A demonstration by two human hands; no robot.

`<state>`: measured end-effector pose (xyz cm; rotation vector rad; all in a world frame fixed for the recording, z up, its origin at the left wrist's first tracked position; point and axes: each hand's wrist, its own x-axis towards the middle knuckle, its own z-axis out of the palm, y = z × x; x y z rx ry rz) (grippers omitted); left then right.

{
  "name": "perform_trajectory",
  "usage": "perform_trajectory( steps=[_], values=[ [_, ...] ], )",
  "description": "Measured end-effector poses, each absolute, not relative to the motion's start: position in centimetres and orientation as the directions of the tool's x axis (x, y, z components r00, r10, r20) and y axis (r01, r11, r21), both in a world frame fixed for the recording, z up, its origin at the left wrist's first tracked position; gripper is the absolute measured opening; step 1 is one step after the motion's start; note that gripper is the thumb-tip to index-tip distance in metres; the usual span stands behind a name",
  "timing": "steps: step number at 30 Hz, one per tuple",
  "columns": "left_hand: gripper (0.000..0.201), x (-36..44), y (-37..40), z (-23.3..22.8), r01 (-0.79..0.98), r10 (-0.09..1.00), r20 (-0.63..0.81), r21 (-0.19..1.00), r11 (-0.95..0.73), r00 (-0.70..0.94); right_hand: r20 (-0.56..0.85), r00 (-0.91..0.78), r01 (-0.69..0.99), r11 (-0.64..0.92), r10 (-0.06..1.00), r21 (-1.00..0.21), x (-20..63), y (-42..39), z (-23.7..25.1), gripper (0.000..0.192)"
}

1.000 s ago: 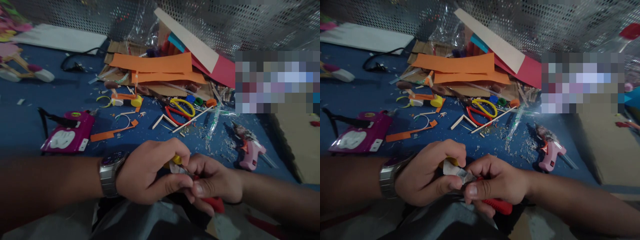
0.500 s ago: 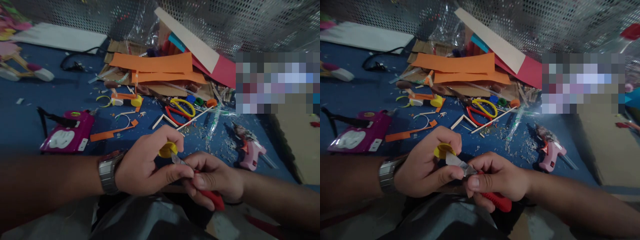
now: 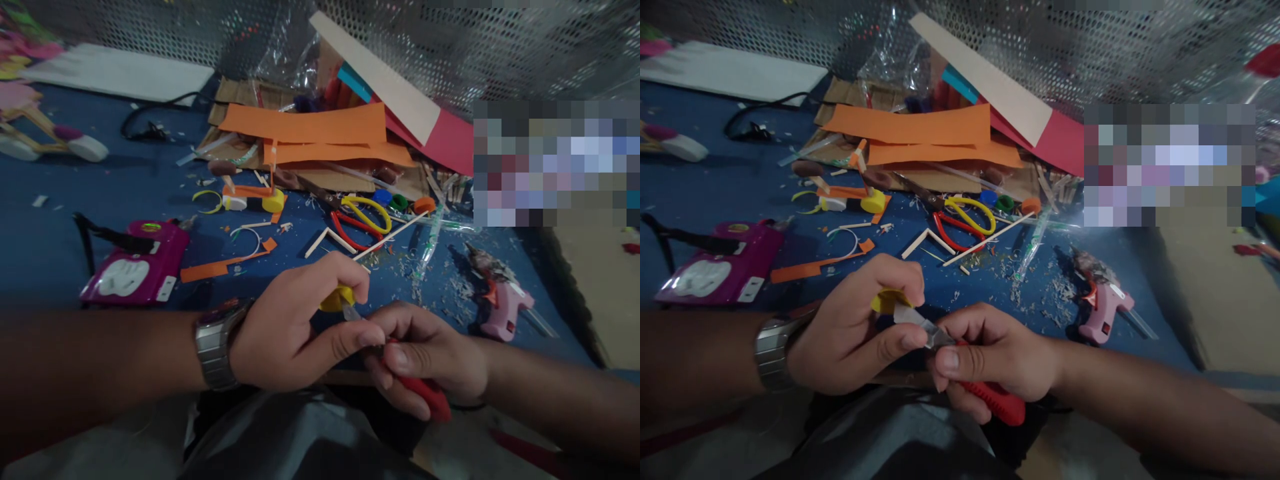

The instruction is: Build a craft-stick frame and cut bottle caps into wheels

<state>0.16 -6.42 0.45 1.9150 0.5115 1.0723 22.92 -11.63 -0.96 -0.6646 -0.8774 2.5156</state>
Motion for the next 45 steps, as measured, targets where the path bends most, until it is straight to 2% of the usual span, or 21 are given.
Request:
perform_trajectory(
  steps=[9, 15, 21, 28, 38, 45],
  values=[
    [0.023, 0.18, -6.39, 0.15, -0.104, 0.614, 0.522, 0.805, -0.584, 0.591, -0.293, -0.837, -0.166, -0.724, 0.462, -0.669, 23.03, -11.37, -0.95, 0.043],
    [0.028, 0.03, -6.48, 0.47, -0.081, 0.619, 0.470, 0.832, -0.549, 0.629, -0.295, -0.844, -0.149, -0.724, 0.448, -0.674, 22.98, -11.30, -0.92, 0.044],
    [0.020, -0.11, -6.66, 0.42, -0.087, 0.605, 0.402, 0.872, -0.481, 0.687, -0.259, -0.856, -0.169, -0.715, 0.448, -0.679, 23.01, -11.35, -1.33, 0.040],
    [0.019, -0.08, -6.63, 0.25, -0.104, 0.582, 0.465, 0.832, -0.545, 0.667, -0.255, -0.864, -0.163, -0.720, 0.435, -0.675, 22.98, -11.34, -1.20, 0.040],
    [0.024, 0.04, -6.62, 0.19, -0.163, 0.648, 0.468, 0.865, -0.474, 0.600, -0.255, -0.857, -0.197, -0.742, 0.448, -0.640, 22.95, -11.29, -0.80, 0.038],
    [0.028, 0.08, -6.78, 0.52, -0.094, 0.712, 0.400, 0.899, -0.428, 0.577, -0.261, -0.828, -0.220, -0.716, 0.496, -0.663, 23.17, -11.41, -0.88, 0.037]
  ],
)
